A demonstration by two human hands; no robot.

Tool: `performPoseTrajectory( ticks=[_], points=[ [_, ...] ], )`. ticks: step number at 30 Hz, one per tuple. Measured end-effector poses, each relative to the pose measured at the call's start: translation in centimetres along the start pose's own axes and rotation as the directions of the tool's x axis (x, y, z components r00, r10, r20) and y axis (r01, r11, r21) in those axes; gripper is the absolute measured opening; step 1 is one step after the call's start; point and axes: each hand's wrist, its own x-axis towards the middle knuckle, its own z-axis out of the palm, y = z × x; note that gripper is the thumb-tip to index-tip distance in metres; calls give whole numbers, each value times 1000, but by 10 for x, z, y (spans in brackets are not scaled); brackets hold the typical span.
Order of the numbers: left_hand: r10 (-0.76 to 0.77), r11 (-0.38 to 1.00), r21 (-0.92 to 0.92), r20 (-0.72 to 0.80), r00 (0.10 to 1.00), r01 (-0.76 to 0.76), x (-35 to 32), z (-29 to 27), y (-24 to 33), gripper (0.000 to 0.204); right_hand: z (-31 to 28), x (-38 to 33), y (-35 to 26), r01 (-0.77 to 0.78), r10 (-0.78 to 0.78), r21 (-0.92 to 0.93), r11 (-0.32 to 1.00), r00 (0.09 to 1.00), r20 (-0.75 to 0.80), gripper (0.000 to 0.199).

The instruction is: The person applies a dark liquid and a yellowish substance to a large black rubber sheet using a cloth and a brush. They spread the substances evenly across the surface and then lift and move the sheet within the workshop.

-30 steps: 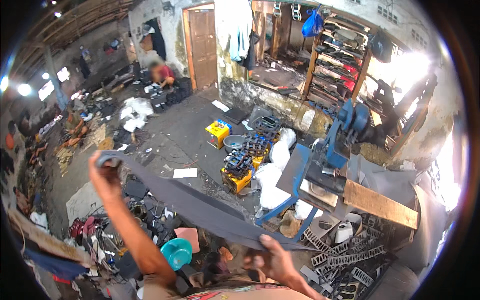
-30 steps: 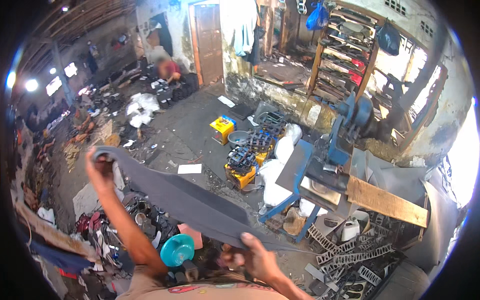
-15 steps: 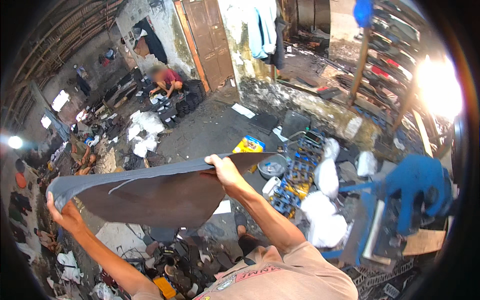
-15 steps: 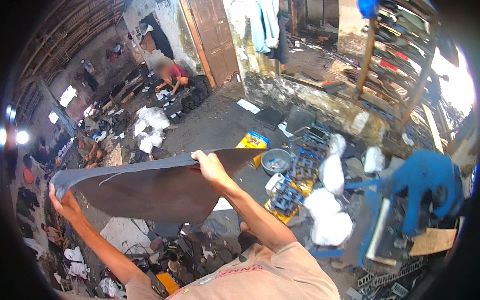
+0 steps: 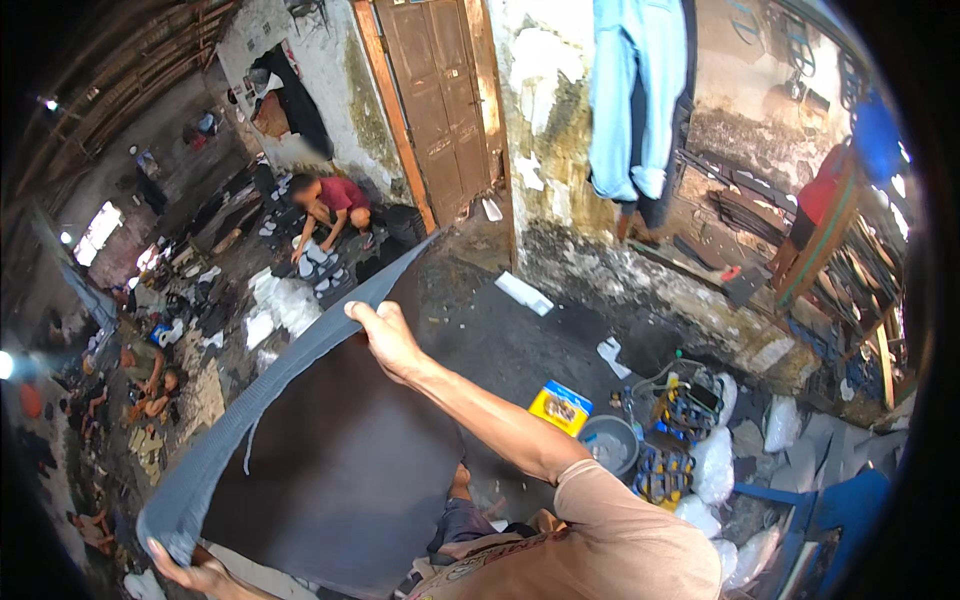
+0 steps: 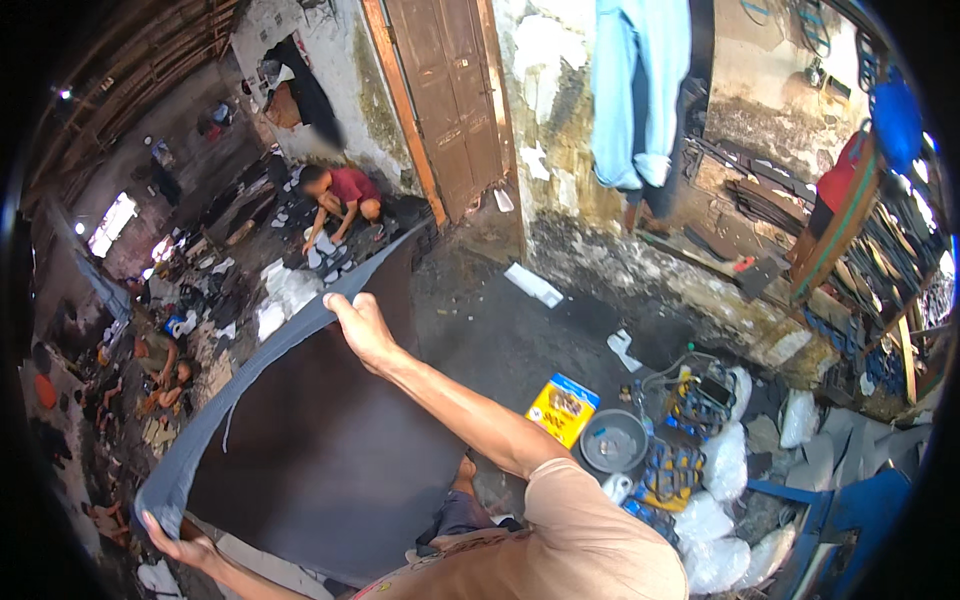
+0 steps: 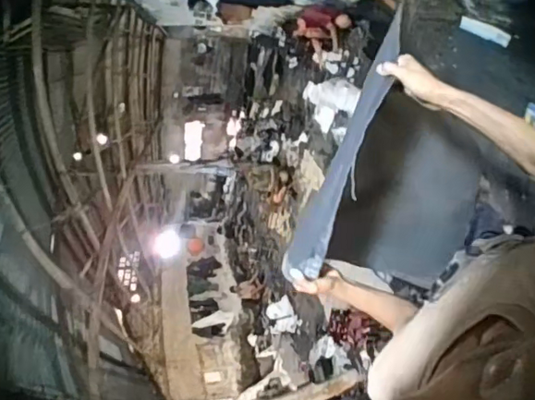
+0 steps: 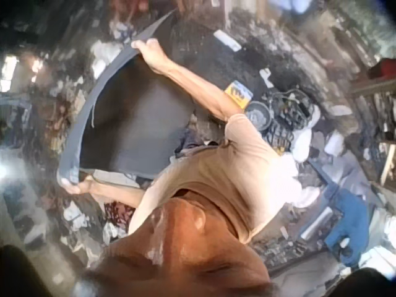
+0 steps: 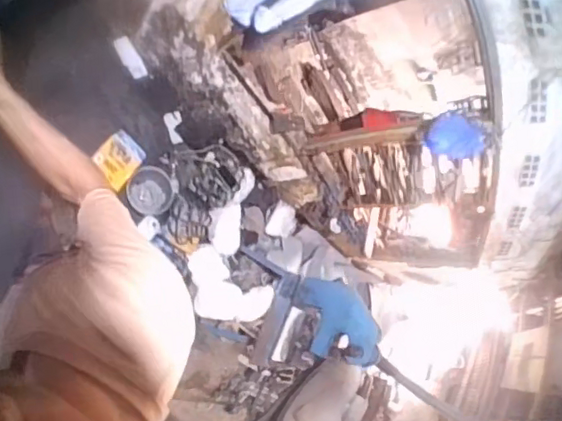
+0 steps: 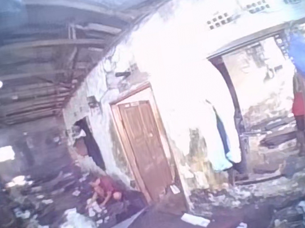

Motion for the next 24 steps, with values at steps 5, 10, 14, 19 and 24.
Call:
performPoseTrajectory(
  ticks=[5,10,14,19,24],
  points=[
    [-174,983,59,-14,985,175,-35,112,-147,48,-26,208,-33,-54,-25,-379,924,979,-202,33],
    [-430,900,201,273,860,386,-76,299,-259,58,-108,382,-61,-101,-81,-474,875,934,-349,34],
    [-537,843,214,405,740,494,-98,418,-378,39,-204,540,-84,14,-216,-447,894,888,-406,38],
    [-599,779,82,391,699,622,-146,609,-547,29,-358,695,-100,58,-301,-439,896,807,-508,36],
    [-608,761,50,403,684,647,-165,776,-687,32,-454,851,-139,-65,-312,-490,869,697,-645,31]
  ],
)
